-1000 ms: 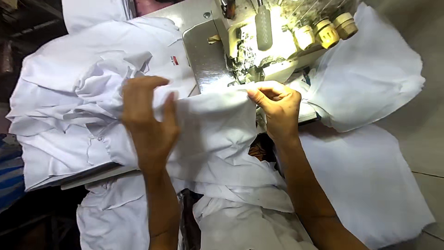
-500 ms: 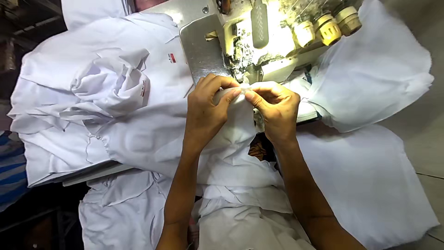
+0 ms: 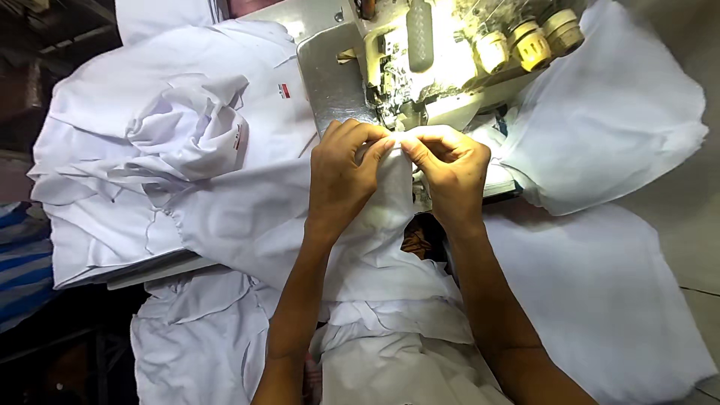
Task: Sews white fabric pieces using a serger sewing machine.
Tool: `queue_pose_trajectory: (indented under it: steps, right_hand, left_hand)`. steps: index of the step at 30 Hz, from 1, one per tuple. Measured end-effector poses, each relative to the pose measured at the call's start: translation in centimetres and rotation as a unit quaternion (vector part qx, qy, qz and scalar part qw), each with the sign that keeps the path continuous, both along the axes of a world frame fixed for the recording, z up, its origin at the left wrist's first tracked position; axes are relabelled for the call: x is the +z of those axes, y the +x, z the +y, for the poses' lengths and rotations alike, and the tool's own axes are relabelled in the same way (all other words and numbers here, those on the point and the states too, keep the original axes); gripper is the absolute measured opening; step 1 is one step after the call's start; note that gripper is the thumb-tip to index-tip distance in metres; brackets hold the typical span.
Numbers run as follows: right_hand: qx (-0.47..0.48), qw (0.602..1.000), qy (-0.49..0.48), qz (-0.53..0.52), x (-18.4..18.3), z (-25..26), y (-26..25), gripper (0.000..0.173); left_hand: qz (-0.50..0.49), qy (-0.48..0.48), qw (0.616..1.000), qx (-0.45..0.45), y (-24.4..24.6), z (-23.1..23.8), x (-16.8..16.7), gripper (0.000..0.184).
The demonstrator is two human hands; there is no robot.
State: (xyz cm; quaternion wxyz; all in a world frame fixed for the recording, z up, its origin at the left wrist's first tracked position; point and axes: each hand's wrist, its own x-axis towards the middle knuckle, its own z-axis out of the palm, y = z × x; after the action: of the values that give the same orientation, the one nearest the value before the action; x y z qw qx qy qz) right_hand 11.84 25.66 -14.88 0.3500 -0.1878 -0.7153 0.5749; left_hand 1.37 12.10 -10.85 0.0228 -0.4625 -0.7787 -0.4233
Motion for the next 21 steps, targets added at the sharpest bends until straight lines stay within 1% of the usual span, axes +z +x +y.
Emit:
queue_pose_trajectory:
  steps: [5,10,13,17,21]
  right_hand:
    - [-0.035,0.999,0.020,-0.002,-0.5,-0.2,-0.5,0.012]
    - [-0.026,0.999,0.027,-0.003,-0.7,-0.5,-0.5,0.014]
    - [-0.040,0.998,0.049,-0.007,-0.7,-0.4,-0.8,0.011]
    - [-0.055,0.997,0.052,-0.007,-1.0,-0.2,-1.1,0.008]
    - [-0.058,0.998,0.029,0.001,-1.2,-0.3,-1.3,0.008]
  left_hand:
    - [-0.004,0.004,1.000,0.003,-0.2,0.1,-0.1,0.008]
    - [-0.011,0.003,1.000,0.004,-0.6,-0.1,-0.4,0.008]
    - [-0.029,0.006,0.999,0.020,-1.4,0.7,-0.7,0.009]
    - [-0.032,0.006,0.999,0.014,-1.6,0.9,-0.8,0.009]
    - [-0.017,-0.003,1.000,0.000,-1.2,0.2,-0.6,0.008]
